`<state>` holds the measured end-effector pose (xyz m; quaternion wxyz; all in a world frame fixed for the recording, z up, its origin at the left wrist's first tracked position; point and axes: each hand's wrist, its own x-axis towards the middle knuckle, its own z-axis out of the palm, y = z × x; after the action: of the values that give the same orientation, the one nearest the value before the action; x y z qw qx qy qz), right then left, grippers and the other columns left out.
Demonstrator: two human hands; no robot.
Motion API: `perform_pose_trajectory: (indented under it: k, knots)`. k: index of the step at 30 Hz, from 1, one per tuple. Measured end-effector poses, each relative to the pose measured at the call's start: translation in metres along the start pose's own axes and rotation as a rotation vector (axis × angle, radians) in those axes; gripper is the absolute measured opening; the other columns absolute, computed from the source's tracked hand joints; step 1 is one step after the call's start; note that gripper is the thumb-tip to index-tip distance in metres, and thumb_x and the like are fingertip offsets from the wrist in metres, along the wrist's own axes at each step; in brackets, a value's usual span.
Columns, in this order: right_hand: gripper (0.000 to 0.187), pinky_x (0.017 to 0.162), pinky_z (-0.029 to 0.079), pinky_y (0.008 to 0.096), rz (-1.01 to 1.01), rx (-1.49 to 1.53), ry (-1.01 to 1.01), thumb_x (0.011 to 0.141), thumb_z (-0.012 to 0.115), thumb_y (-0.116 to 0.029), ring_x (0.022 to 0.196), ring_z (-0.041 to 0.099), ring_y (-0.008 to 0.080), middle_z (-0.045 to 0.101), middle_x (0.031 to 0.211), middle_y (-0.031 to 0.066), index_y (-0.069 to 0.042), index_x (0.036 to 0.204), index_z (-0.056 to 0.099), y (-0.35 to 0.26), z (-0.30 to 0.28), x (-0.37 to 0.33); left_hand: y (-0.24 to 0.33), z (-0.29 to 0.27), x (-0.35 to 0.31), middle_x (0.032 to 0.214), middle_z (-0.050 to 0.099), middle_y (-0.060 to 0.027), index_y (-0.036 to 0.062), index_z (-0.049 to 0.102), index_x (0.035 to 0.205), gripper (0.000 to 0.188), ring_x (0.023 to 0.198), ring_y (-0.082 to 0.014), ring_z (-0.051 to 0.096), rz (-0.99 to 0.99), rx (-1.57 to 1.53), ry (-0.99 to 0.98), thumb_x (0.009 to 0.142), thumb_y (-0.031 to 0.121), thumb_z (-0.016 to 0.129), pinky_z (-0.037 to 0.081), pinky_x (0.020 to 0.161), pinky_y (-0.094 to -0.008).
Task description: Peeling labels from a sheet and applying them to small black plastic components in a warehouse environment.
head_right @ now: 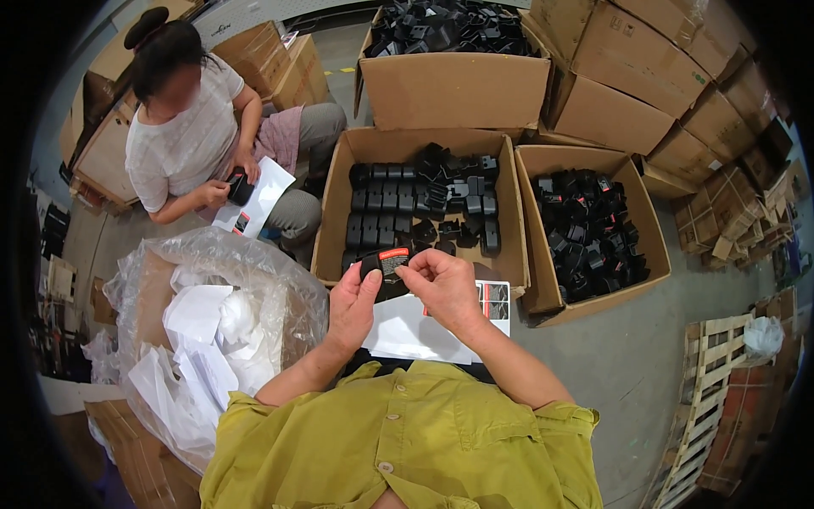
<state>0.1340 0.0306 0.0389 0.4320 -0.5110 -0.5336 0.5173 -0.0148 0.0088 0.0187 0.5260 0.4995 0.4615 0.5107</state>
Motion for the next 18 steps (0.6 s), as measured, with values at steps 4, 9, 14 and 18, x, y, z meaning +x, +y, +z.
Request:
perform_pose_trajectory:
  k: [4,9,14,18]
  knots:
    - [0.011,0.044,0.039,0.016,-0.008,-0.008,0.003,0.075,0.064,-0.007,0.051,0.05,0.0023,0.055,0.059,-0.0006,0.001,0.07,0.058,0.004,0.001,0.001,-0.009,-0.001,0.004,0.095,0.058,-0.0031,-0.0006,0.051,0.108,0.027,0.086,-0.0065,0.049,-0.063,-0.212,-0.01,0.09,0.02,0.046,0.039,0.078,-0.021]
    - [0.014,0.044,0.042,0.0177,0.061,0.198,-0.084,0.077,0.064,-0.011,0.049,0.051,0.0041,0.055,0.059,0.0004,0.0,0.073,0.057,0.008,-0.006,0.004,-0.014,-0.01,0.011,0.099,0.057,-0.0037,0.0001,0.051,0.107,0.026,0.087,-0.0081,0.052,-0.197,-0.434,-0.085,0.09,0.019,0.045,0.04,0.08,-0.0222]
    - [0.014,0.047,0.044,0.0183,0.106,0.275,-0.161,0.077,0.064,-0.012,0.051,0.052,0.0052,0.056,0.061,0.0012,-0.001,0.075,0.057,0.011,-0.012,0.005,-0.015,-0.011,0.011,0.101,0.057,-0.0043,-0.0003,0.05,0.108,0.027,0.09,-0.0081,0.051,-0.246,-0.492,-0.116,0.09,0.019,0.044,0.038,0.082,-0.0215]
    - [0.014,0.048,0.044,0.0182,0.089,0.186,-0.159,0.078,0.063,-0.012,0.053,0.053,0.0052,0.057,0.062,0.0014,0.0,0.075,0.057,0.009,-0.009,0.0,-0.014,-0.008,0.01,0.099,0.057,-0.0037,-0.0004,0.05,0.108,0.027,0.088,-0.0073,0.051,-0.181,-0.364,-0.063,0.091,0.02,0.044,0.039,0.08,-0.0209]
